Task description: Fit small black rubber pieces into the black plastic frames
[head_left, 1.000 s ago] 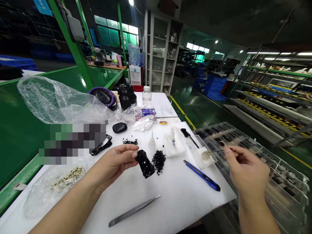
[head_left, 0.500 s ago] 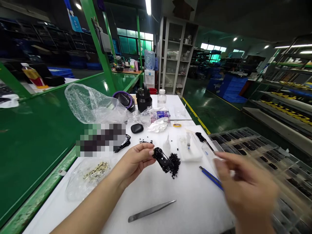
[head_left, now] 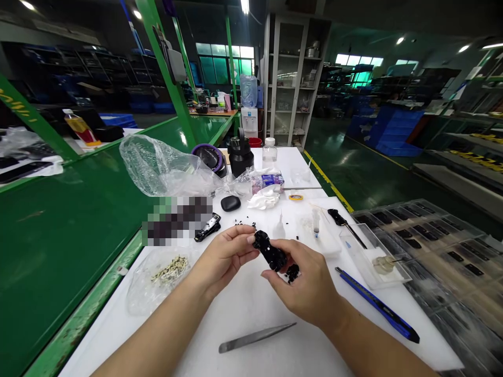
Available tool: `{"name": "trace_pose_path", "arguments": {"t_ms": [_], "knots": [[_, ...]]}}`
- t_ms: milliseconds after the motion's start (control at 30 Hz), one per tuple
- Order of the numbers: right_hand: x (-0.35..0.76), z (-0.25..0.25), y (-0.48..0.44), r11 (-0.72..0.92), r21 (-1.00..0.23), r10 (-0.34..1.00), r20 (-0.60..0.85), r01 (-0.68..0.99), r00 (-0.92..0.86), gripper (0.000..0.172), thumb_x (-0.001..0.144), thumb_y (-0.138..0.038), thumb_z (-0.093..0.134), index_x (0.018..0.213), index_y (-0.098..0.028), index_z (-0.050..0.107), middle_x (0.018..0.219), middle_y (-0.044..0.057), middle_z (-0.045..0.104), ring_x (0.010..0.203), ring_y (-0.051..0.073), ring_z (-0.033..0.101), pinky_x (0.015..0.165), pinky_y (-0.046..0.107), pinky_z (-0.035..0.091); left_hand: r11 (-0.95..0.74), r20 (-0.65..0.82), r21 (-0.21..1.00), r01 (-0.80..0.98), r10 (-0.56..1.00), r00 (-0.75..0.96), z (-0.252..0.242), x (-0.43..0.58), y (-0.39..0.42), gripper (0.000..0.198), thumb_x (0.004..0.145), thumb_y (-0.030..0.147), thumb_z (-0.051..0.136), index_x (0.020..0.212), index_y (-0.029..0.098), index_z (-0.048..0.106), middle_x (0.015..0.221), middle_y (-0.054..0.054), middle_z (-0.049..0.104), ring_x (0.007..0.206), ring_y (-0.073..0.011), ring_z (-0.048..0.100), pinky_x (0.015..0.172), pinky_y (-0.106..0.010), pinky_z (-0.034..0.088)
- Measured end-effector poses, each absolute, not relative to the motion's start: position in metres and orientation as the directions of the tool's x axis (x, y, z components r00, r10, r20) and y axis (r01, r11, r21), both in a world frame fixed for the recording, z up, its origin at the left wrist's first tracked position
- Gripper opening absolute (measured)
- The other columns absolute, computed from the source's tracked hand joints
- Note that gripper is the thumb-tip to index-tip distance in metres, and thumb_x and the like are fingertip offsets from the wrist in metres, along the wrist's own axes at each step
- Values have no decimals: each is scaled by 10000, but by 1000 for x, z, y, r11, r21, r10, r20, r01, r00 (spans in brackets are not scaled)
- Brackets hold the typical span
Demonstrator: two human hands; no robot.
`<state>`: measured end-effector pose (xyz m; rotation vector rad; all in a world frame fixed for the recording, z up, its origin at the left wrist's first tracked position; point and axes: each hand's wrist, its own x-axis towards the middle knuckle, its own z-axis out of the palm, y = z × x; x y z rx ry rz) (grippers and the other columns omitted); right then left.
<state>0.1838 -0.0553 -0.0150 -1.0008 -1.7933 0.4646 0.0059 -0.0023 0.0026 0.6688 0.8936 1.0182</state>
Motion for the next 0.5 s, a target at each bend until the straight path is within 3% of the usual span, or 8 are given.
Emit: {"name": "trace_pose_path", "arguments": {"t_ms": [133,500], "knots": [[181,-17,-55,601,-699,794,580,389,-183,523,768,-94,668,1259,-222,542,919,33,633,689,155,587,650,315,539,364,-286,835,-413,928,240,5,4,-2,280,641,157,850,842,161,655,762,-6,733,676,-112,687,688,-223,567],[182,-20,-54,606,-709,789,594,360,-158,514,813,-112,639,1302,-239,547,990,61,644,732,169,615,630,320,570,312,-242,872,-378,945,221,6,4,-4,264,651,185,847,842,158,666,753,-10,732,636,-111,675,668,-229,554]]}}
